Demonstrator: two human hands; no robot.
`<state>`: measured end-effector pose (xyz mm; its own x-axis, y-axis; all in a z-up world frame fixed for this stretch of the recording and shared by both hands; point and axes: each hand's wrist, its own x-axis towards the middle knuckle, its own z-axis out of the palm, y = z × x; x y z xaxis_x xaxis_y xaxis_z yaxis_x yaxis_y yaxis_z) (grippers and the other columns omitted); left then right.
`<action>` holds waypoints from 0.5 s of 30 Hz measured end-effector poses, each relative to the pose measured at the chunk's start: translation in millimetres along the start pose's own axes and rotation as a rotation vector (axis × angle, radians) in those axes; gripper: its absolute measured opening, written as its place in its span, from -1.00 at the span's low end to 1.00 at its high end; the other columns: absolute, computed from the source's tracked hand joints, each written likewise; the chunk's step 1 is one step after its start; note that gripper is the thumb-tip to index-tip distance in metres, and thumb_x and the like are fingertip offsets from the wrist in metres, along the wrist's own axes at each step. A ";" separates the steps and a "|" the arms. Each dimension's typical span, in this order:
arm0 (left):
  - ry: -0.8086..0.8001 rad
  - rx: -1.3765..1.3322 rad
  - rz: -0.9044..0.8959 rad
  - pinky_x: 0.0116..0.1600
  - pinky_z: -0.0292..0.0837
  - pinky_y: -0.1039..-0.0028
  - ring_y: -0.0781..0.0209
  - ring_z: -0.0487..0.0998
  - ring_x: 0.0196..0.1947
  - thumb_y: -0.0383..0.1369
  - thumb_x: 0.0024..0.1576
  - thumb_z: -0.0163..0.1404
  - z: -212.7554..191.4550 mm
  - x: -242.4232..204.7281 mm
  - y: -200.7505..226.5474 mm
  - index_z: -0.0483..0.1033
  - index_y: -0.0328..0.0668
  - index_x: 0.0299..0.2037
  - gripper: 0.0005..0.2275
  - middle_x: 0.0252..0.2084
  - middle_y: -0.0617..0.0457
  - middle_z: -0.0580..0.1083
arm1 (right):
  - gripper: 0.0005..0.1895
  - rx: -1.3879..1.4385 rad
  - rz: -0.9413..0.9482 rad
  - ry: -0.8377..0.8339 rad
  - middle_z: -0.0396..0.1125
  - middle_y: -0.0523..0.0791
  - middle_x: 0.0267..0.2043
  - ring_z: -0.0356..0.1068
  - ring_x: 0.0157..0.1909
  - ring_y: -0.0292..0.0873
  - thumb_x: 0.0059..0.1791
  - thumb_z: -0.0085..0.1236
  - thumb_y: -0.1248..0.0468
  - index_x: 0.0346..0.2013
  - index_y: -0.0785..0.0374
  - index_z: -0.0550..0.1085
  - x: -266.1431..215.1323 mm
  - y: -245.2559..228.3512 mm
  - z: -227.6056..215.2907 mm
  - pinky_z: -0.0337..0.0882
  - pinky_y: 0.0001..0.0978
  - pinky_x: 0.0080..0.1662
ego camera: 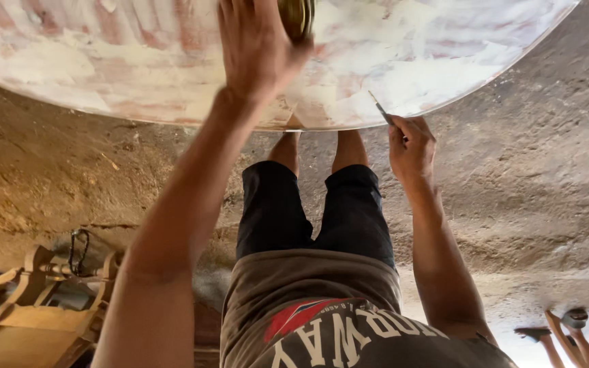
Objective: The person uses a putty knife to scoop wood filler from a can and spread it onto a large circular wooden tabletop. They repeatedly apply the filler across the surface, moving around the table to cover different areas.
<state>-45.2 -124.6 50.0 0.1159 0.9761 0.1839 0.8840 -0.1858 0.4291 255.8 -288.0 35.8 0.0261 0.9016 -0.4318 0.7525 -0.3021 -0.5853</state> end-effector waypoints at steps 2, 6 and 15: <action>-0.009 -0.033 -0.034 0.29 0.45 -0.08 -0.32 0.32 0.28 -0.22 -0.13 0.41 -12.0 -23.2 1.4 0.08 -0.17 0.30 -0.15 0.30 -0.34 0.19 | -0.83 0.006 -0.009 -0.042 0.41 -0.01 -0.14 0.45 -0.24 -0.12 0.10 0.17 0.38 -0.02 0.33 0.57 -0.3 -13.7 5.2 0.50 -0.34 -0.28; -0.046 -0.063 -0.050 0.31 0.41 -0.12 -0.38 0.26 0.33 -0.29 -0.17 0.46 -13.7 -71.6 -2.6 0.06 -0.10 0.30 -0.11 0.34 -0.37 0.16 | -0.85 -0.009 -0.102 -0.086 0.42 0.01 -0.17 0.45 -0.25 -0.10 0.08 0.18 0.41 -0.06 0.35 0.58 -0.8 -46.9 4.6 0.45 -0.29 -0.27; 0.031 -0.354 -0.099 0.42 0.36 -0.12 -0.28 0.20 0.40 -0.23 -0.11 0.47 -13.1 -121.4 -7.6 0.01 -0.05 0.32 -0.10 0.37 -0.28 0.12 | -0.74 -0.236 -0.230 -0.186 0.44 0.00 -0.26 0.37 -0.47 -0.19 0.09 0.17 0.40 0.09 0.30 0.58 18.7 -110.1 -19.6 0.33 -0.47 -0.54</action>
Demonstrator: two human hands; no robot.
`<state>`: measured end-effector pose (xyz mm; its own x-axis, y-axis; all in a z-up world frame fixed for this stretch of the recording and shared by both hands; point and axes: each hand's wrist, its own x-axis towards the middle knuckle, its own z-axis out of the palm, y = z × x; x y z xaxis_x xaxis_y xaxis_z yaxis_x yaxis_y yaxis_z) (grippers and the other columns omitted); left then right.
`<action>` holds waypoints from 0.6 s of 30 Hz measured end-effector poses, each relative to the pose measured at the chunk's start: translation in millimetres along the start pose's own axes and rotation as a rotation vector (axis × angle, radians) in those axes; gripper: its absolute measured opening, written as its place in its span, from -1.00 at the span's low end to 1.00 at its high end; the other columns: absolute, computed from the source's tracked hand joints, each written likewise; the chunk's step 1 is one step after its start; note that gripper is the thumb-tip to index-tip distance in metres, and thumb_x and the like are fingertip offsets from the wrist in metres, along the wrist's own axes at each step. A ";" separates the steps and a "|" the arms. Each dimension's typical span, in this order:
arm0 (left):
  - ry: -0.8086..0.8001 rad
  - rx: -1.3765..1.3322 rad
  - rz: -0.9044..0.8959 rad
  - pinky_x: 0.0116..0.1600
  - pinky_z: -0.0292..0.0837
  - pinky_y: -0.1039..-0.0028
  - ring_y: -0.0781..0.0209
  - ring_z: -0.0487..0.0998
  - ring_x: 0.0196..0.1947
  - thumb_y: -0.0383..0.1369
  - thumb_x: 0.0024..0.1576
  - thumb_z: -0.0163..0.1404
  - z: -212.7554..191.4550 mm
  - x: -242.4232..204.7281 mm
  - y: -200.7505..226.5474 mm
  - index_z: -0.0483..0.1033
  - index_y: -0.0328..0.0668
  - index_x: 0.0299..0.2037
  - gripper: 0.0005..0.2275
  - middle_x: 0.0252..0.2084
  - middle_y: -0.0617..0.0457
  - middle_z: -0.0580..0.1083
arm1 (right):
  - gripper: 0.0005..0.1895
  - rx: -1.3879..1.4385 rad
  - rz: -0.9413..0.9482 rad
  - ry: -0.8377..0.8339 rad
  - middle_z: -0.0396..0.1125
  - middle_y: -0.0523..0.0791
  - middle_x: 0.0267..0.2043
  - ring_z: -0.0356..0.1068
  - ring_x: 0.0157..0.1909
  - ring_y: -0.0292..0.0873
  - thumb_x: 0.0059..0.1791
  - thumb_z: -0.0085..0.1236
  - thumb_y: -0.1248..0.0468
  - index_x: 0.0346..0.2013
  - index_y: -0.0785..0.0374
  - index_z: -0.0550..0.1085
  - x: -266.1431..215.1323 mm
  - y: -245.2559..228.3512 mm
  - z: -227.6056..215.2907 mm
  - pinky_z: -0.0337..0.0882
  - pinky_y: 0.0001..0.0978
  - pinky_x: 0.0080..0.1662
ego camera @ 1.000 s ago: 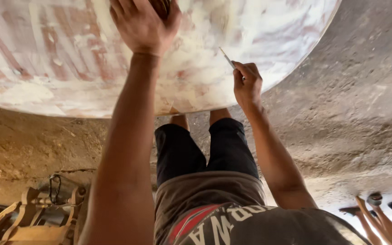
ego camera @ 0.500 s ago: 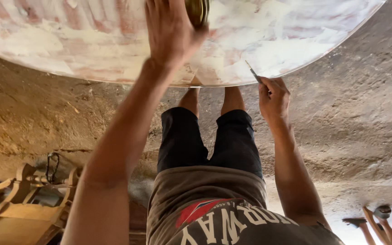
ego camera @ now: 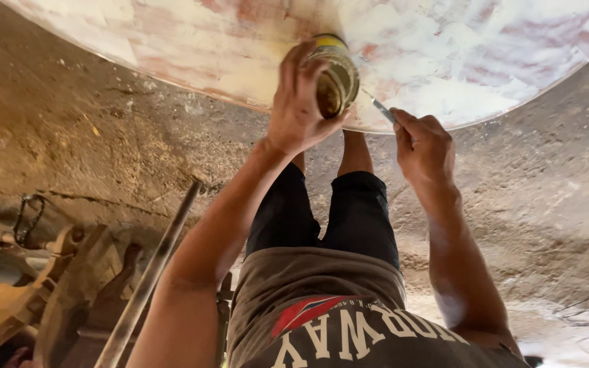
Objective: The person uses a putty knife to scoop wood filler from a can and spread it onto a large circular wooden tabletop. They repeatedly apply the filler across the surface, moving around the table to cover different areas.
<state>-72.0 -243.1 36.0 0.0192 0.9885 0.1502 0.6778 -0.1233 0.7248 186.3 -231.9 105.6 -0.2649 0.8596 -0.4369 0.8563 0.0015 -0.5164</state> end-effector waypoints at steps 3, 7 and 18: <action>0.159 -0.007 -0.107 0.44 0.40 -0.05 -0.22 0.19 0.42 -0.25 -0.03 0.46 -22.8 -19.5 -8.3 0.00 -0.10 0.35 -0.12 0.40 -0.26 0.10 | -0.69 -0.073 -0.128 -0.004 0.39 0.07 -0.18 0.38 -0.41 -0.24 0.08 0.12 0.49 0.14 0.43 0.51 -0.2 -16.0 -22.7 0.39 -0.60 -0.49; 0.135 0.123 -0.242 0.44 0.35 -0.06 -0.22 0.20 0.41 -0.20 -0.02 0.44 -47.9 -44.9 -5.4 0.01 -0.13 0.36 -0.13 0.39 -0.27 0.10 | -0.70 -0.285 -0.247 -0.047 0.34 0.06 -0.24 0.36 -0.42 -0.21 0.07 0.08 0.45 0.10 0.42 0.53 3.7 -53.7 -49.2 0.42 -0.50 -0.44; -0.029 -0.015 -0.289 0.40 0.25 -0.10 -0.39 0.21 0.35 -0.27 -0.14 0.42 -35.5 -30.3 30.2 0.04 -0.11 0.38 -0.08 0.36 -0.36 0.11 | -0.86 -0.805 -0.559 0.004 0.29 -0.08 -0.36 0.31 -0.34 -0.15 -0.03 0.18 0.33 -0.24 0.36 0.54 55.2 -107.1 5.3 0.28 -0.25 -0.23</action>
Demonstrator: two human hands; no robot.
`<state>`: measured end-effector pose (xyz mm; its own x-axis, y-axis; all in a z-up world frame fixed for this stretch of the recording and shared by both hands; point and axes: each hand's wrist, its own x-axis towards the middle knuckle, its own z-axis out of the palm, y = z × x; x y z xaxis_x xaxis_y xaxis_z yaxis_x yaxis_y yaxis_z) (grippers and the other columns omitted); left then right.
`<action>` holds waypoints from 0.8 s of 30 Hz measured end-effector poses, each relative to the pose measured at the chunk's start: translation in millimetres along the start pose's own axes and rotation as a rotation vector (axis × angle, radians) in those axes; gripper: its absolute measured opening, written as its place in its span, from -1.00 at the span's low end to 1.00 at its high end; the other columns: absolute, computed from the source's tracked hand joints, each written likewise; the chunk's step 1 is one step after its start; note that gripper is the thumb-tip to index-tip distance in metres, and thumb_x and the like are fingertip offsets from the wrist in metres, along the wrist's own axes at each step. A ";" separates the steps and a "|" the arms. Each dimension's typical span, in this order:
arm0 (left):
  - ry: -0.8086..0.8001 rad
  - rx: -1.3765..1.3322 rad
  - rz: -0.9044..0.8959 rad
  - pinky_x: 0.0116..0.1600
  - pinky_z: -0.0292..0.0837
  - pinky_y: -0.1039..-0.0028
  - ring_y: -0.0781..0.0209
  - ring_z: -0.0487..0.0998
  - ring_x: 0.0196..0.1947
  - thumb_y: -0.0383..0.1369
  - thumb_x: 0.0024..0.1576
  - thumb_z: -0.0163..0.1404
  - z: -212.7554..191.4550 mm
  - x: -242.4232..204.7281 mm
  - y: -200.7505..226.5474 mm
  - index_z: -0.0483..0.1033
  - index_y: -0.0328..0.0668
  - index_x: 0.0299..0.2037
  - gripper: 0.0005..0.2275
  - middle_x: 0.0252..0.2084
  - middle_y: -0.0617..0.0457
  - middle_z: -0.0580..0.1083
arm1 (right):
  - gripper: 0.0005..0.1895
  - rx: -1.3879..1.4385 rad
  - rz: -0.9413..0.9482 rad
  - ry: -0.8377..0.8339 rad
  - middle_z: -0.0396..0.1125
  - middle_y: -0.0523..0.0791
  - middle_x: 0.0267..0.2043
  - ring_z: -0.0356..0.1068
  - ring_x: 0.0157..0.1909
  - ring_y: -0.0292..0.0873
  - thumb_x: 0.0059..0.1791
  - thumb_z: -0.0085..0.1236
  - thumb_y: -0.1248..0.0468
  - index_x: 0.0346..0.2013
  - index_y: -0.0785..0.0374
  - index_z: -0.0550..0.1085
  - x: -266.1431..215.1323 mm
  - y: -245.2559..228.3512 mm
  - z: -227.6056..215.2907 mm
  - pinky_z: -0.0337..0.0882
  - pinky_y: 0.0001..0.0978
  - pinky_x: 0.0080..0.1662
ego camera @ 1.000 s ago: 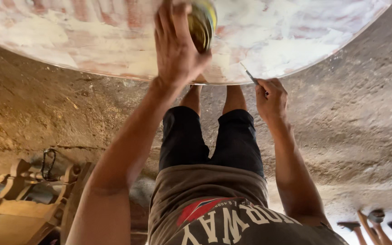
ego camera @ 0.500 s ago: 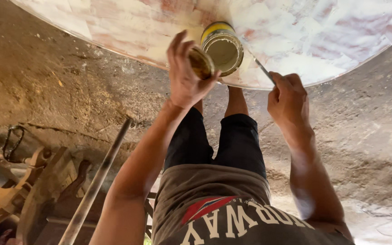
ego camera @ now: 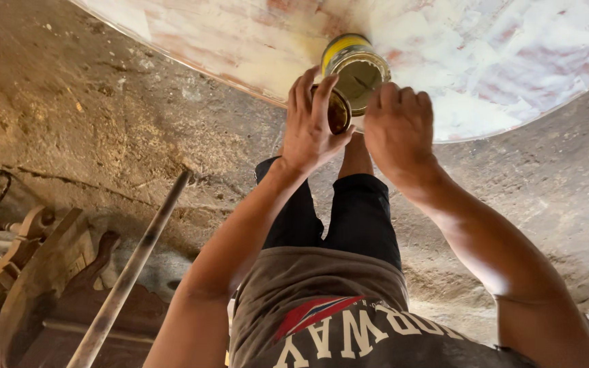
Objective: The person uses a putty knife to scoop wood filler from a can and spread it onto a large circular wooden tabletop. They repeatedly apply the filler across the surface, moving around the table to cover different areas.
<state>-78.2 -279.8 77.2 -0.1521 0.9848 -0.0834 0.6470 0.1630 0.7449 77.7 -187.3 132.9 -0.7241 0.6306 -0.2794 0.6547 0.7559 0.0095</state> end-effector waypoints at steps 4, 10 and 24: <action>0.005 -0.020 -0.032 0.41 0.23 -0.08 -0.39 0.21 0.34 -0.32 -0.15 0.40 -1.9 -1.7 3.8 0.04 -0.12 0.40 -0.08 0.36 -0.33 0.13 | -0.88 -0.160 -0.136 0.027 0.29 -0.05 -0.36 0.31 -0.29 -0.12 -0.14 0.19 0.27 -0.41 0.28 0.51 22.2 -12.6 19.8 0.26 -0.24 -0.13; -0.022 -0.023 -0.041 0.39 0.23 -0.06 -0.37 0.22 0.32 -0.31 -0.18 0.40 -12.4 -11.8 -1.0 0.06 -0.12 0.38 -0.08 0.34 -0.31 0.15 | -0.92 -0.022 0.055 0.158 0.17 -0.22 -0.49 0.16 -0.43 -0.24 -0.01 0.19 0.29 -0.42 0.10 0.51 -8.8 24.0 17.1 0.15 -0.24 -0.11; -0.133 0.387 0.160 0.23 0.17 -0.45 -0.55 0.12 0.38 -0.18 -0.16 0.36 59.1 38.4 19.5 -0.08 0.10 0.44 -0.01 0.43 -0.42 0.00 | -0.93 0.627 0.619 0.414 0.52 -0.02 -0.13 0.54 -0.09 -0.12 0.15 0.17 0.48 -0.12 0.29 0.55 -147.6 77.7 77.6 0.51 -0.34 -0.02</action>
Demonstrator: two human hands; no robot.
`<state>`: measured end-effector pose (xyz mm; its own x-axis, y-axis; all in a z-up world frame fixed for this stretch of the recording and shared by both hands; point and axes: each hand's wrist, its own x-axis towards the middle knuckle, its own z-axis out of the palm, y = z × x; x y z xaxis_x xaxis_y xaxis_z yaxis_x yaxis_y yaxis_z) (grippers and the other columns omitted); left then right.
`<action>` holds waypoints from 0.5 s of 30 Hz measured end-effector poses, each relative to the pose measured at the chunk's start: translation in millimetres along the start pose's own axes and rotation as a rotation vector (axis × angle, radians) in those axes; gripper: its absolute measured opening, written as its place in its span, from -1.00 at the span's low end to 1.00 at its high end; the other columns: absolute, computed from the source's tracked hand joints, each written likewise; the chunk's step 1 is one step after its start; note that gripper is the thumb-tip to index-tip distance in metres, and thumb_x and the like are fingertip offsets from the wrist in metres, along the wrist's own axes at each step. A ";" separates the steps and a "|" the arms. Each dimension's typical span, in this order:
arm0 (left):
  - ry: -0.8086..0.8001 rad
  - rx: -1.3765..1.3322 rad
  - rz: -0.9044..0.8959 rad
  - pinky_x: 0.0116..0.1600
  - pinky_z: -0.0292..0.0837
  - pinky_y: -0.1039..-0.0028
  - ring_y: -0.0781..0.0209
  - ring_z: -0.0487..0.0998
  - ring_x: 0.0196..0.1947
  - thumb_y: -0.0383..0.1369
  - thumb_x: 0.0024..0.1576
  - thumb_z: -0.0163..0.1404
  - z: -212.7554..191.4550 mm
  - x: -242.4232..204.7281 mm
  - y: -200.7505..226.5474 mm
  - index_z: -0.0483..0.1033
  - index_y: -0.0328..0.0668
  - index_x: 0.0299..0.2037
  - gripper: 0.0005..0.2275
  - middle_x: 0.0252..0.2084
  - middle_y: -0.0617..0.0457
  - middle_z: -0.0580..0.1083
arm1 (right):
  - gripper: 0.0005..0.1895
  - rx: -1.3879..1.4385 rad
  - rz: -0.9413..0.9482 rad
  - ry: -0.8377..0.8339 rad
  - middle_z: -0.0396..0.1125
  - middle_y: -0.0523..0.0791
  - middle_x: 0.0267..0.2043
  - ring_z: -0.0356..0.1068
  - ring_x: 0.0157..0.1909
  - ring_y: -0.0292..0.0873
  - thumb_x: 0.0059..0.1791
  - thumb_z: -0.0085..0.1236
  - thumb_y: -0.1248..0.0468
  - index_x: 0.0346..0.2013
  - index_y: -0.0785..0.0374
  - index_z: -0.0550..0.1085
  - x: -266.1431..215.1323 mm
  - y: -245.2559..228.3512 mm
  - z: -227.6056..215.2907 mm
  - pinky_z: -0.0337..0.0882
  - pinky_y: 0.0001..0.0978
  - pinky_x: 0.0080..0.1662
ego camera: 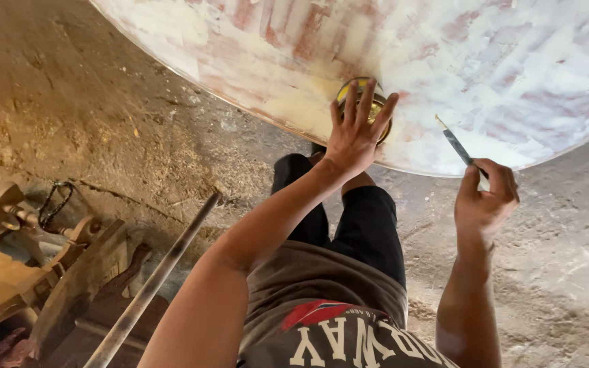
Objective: The person uses a putty knife to scoop wood filler from a can and spread it onto a large circular wooden tabletop. They repeatedly apply the filler across the surface, moving around the table to cover different areas.
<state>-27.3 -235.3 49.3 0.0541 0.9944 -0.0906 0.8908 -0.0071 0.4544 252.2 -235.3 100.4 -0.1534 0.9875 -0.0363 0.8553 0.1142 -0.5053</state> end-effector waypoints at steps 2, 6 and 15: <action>0.019 0.131 -0.026 0.13 0.24 -0.40 -0.46 0.17 0.35 -0.29 -0.07 0.35 4.2 6.0 3.5 0.03 0.21 0.43 -0.13 0.45 -0.29 0.05 | -0.93 0.077 0.055 -0.002 0.50 0.01 -0.13 0.53 -0.10 -0.10 0.14 0.16 0.48 -0.09 0.33 0.54 -3.2 -1.5 -8.8 0.50 -0.35 -0.12; -0.105 0.049 -0.061 0.06 0.37 -0.26 -0.37 0.25 0.30 -0.32 -0.18 0.36 -7.4 15.5 -10.6 0.20 0.18 0.30 -0.20 0.34 -0.25 0.15 | -0.98 0.184 0.105 -0.019 0.48 0.01 -0.19 0.53 -0.18 -0.12 0.19 0.17 0.46 -0.08 0.37 0.51 3.7 -22.2 -13.0 0.47 -0.31 -0.11; 0.072 0.077 -0.119 -0.02 0.50 -0.04 -0.28 0.32 0.18 -0.26 -0.23 0.41 -86.1 23.2 -152.3 0.22 -0.01 0.27 -0.19 0.22 -0.27 0.26 | -0.75 0.218 0.051 -0.076 0.47 0.06 -0.11 0.50 -0.13 -0.06 0.14 0.22 0.47 0.13 0.39 0.54 51.2 -110.0 51.8 0.44 -0.32 -0.20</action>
<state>-200.6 -202.1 54.3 -0.0844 0.9936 -0.0746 0.9210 0.1064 0.3748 124.7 -202.9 109.5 -0.1568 0.9794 -0.1270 0.7370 0.0304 -0.6752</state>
